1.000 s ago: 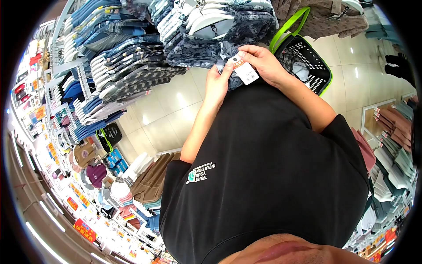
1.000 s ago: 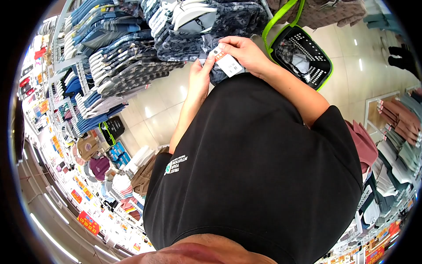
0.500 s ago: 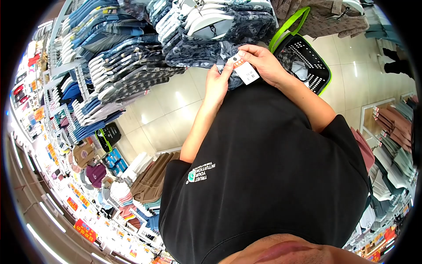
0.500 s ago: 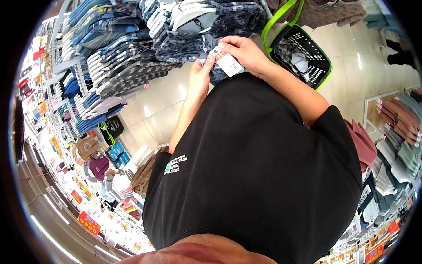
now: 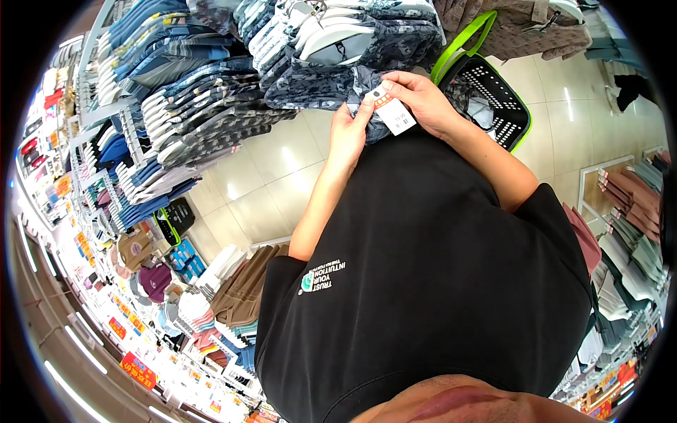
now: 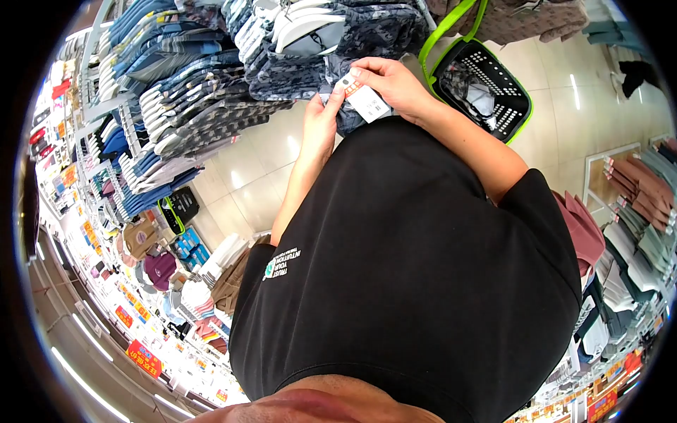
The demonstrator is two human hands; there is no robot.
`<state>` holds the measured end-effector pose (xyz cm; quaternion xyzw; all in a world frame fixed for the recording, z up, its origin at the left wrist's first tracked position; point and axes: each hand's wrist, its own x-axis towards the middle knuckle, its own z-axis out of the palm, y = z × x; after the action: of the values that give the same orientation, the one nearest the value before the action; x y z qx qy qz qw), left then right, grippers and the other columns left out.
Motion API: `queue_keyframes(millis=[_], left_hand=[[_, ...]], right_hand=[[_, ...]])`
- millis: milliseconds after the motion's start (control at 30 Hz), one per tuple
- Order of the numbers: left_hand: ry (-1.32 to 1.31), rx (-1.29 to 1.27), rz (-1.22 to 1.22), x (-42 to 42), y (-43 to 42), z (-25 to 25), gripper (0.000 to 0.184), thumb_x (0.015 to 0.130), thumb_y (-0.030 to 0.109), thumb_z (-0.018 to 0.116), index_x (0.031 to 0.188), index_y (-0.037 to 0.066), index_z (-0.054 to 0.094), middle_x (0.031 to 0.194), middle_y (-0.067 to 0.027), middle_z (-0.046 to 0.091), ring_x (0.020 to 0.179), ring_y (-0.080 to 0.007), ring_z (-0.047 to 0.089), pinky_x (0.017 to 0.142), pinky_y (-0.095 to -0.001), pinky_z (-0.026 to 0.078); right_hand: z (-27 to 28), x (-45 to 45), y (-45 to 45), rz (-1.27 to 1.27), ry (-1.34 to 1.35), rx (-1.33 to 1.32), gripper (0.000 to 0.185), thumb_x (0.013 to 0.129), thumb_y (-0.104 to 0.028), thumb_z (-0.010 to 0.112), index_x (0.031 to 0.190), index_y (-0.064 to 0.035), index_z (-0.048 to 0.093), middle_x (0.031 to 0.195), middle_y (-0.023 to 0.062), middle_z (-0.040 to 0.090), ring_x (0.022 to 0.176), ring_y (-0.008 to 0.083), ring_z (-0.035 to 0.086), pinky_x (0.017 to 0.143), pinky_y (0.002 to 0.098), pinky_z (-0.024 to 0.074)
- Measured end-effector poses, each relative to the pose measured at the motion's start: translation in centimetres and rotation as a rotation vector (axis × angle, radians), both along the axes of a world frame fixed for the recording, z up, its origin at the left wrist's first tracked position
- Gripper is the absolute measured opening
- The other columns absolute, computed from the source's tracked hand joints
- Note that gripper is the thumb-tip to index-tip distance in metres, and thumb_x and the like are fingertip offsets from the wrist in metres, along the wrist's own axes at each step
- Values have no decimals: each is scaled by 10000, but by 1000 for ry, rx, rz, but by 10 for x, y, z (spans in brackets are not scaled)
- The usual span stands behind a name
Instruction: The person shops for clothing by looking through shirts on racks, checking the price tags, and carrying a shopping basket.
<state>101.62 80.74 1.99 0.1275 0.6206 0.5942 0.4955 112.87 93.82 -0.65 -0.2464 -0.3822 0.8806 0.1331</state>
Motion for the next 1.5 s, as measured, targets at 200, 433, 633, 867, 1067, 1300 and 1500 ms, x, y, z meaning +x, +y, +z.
queue_keyframes(millis=[200,433,633,867,1067,1300,1500], left_hand=[[3,3,-6,0,2,1,352,968,274,586,1152,-26,573,1101,-86,646,999,-121,585,912,-268,437],[8,0,-16,0,1,0,358,970,278,582,1155,-28,570,1103,-84,644,997,-117,584,909,-267,436],[23,-5,-10,1,-2,2,347,971,279,580,1139,-25,585,1086,-80,650,981,-115,587,898,-266,441],[23,15,15,4,-7,3,335,972,271,579,1135,-22,591,1081,-75,651,971,-112,589,890,-264,444],[23,17,36,6,-11,4,326,974,265,577,1132,-19,594,1078,-73,652,968,-111,589,887,-261,444],[22,23,50,5,-14,-1,332,975,268,577,1140,-19,591,1081,-73,652,969,-110,590,887,-263,444],[13,18,47,3,-9,-2,336,973,270,579,1143,-21,589,1085,-78,652,976,-113,591,893,-264,445]], right_hand=[[1,0,1,-3,0,1,238,953,-203,603,1108,-25,627,936,9,667,813,60,625,707,218,510],[1,0,-1,-16,4,-12,231,957,-201,596,1103,-25,631,925,2,667,803,55,622,700,215,509],[1,1,-4,-15,3,-2,234,957,-200,596,1109,-26,630,929,6,668,804,58,625,702,217,511],[1,2,-8,-2,7,4,234,957,-194,595,1116,-26,627,934,10,669,812,63,630,708,220,515],[3,1,-10,20,18,11,243,959,-197,592,1123,-20,622,946,15,668,821,69,631,716,223,516],[2,-1,-9,47,17,3,239,958,-195,594,1118,-21,624,940,14,667,819,69,631,715,223,516],[2,-3,-4,40,15,-8,237,956,-193,596,1116,-21,626,932,12,667,816,68,631,712,223,515]])
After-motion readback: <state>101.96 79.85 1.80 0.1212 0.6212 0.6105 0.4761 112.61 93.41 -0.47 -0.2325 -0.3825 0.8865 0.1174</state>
